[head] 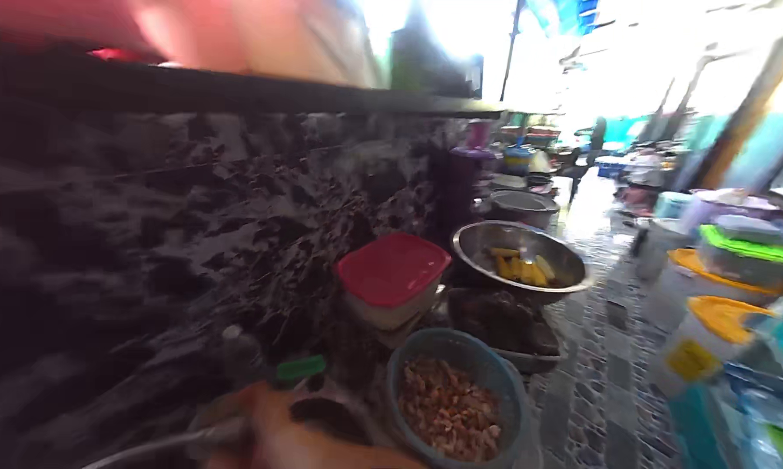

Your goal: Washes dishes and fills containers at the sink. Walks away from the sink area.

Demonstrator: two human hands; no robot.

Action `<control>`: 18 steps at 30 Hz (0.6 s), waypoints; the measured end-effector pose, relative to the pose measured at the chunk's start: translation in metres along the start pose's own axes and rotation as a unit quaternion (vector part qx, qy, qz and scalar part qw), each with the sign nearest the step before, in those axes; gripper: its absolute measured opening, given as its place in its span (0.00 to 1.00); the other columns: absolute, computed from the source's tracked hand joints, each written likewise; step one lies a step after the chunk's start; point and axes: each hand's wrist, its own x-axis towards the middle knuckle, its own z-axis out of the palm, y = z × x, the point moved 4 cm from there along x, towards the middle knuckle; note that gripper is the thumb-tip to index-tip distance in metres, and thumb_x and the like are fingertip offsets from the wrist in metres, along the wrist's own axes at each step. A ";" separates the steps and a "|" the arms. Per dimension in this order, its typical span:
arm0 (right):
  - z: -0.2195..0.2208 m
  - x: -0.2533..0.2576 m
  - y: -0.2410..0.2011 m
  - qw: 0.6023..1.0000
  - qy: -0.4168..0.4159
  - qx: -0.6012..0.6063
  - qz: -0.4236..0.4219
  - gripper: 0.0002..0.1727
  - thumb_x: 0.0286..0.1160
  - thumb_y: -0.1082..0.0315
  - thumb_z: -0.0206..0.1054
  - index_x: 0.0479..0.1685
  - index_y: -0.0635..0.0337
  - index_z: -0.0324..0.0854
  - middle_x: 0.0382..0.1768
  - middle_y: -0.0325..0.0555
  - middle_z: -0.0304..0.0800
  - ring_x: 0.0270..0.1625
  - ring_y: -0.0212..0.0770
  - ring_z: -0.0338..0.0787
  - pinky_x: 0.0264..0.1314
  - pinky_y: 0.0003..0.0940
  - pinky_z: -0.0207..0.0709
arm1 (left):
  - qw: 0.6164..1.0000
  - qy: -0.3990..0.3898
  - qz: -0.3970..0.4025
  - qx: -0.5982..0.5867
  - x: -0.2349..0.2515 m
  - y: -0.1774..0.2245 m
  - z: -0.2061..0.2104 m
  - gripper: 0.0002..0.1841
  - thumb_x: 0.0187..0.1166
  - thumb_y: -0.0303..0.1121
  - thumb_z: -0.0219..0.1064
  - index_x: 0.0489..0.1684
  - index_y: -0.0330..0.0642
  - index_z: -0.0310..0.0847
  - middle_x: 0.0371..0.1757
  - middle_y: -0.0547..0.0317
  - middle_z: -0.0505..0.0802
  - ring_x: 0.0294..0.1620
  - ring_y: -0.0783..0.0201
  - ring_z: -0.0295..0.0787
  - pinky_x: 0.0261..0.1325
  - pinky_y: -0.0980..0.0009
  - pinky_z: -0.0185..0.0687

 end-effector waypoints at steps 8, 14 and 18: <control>-0.019 0.033 0.030 0.964 -0.039 0.261 0.032 0.33 0.97 0.49 0.36 0.68 0.72 0.75 0.52 0.57 0.90 0.49 0.44 0.91 0.55 0.40 0.87 | 0.964 0.218 0.100 -0.114 0.026 -0.025 0.011 0.26 0.95 0.48 0.35 0.54 0.38 0.74 0.37 0.51 0.87 0.36 0.59 0.87 0.38 0.58 0.87; -0.020 0.030 0.032 0.956 -0.033 0.286 0.047 0.31 0.98 0.53 0.35 0.64 0.72 0.76 0.47 0.53 0.90 0.46 0.42 0.91 0.54 0.38 0.85 | 0.950 0.259 0.102 -0.144 0.027 -0.033 -0.002 0.25 0.94 0.47 0.36 0.56 0.37 0.74 0.41 0.50 0.86 0.40 0.58 0.85 0.43 0.58 0.84; -0.021 0.029 0.038 0.951 -0.032 0.304 0.050 0.28 0.97 0.56 0.37 0.61 0.70 0.77 0.44 0.50 0.90 0.43 0.39 0.91 0.51 0.35 0.86 | 0.947 0.267 0.095 -0.148 0.026 -0.035 -0.003 0.25 0.94 0.48 0.35 0.57 0.37 0.74 0.42 0.50 0.86 0.41 0.57 0.85 0.44 0.58 0.84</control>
